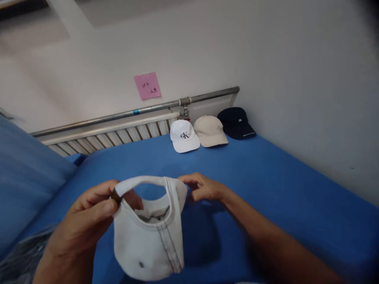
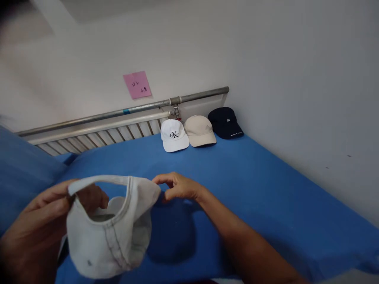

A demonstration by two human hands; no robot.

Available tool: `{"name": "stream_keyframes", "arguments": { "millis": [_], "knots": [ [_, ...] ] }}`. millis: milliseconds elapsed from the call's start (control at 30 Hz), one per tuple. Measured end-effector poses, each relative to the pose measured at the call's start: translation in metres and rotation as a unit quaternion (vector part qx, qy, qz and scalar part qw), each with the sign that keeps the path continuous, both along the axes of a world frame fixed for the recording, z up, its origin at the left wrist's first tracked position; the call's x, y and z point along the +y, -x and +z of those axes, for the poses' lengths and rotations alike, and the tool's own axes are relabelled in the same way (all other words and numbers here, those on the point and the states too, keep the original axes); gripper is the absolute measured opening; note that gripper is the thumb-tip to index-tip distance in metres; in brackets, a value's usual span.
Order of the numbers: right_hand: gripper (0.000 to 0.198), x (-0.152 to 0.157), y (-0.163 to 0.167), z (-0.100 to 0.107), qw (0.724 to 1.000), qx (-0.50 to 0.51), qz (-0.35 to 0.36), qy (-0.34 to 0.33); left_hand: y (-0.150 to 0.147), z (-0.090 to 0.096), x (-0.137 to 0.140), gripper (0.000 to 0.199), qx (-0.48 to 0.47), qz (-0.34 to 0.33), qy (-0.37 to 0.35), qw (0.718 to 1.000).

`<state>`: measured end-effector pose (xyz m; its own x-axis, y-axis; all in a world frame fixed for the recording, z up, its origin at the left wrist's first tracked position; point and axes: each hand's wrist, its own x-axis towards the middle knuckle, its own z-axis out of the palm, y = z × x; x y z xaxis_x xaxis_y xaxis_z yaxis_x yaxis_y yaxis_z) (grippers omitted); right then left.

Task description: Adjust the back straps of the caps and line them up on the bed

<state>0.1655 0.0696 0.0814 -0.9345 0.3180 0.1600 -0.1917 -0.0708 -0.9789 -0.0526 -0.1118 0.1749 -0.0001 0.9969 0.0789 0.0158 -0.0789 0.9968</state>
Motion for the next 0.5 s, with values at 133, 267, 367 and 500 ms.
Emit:
{"name": "stream_keyframes", "arguments": {
  "millis": [133,267,367,500],
  "knots": [
    [0.035,-0.011,0.01,-0.006,0.996,-0.019,0.078,0.046,-0.009,0.021,-0.004,0.015,-0.194,0.077,0.004,0.978],
    [0.029,-0.026,0.022,-0.017,0.983,-0.007,0.085,0.164,-0.003,0.026,0.004,0.014,-0.254,0.09,-0.014,0.963],
    [0.026,-0.034,0.031,-0.026,0.958,0.03,0.075,0.277,0.012,0.009,0.016,0.016,-0.298,0.102,-0.004,0.949],
    [0.023,-0.032,0.04,-0.04,0.935,0.031,-0.026,0.352,0.043,-0.042,0.035,0.01,-0.356,0.143,0.033,0.923]
  ]
}}
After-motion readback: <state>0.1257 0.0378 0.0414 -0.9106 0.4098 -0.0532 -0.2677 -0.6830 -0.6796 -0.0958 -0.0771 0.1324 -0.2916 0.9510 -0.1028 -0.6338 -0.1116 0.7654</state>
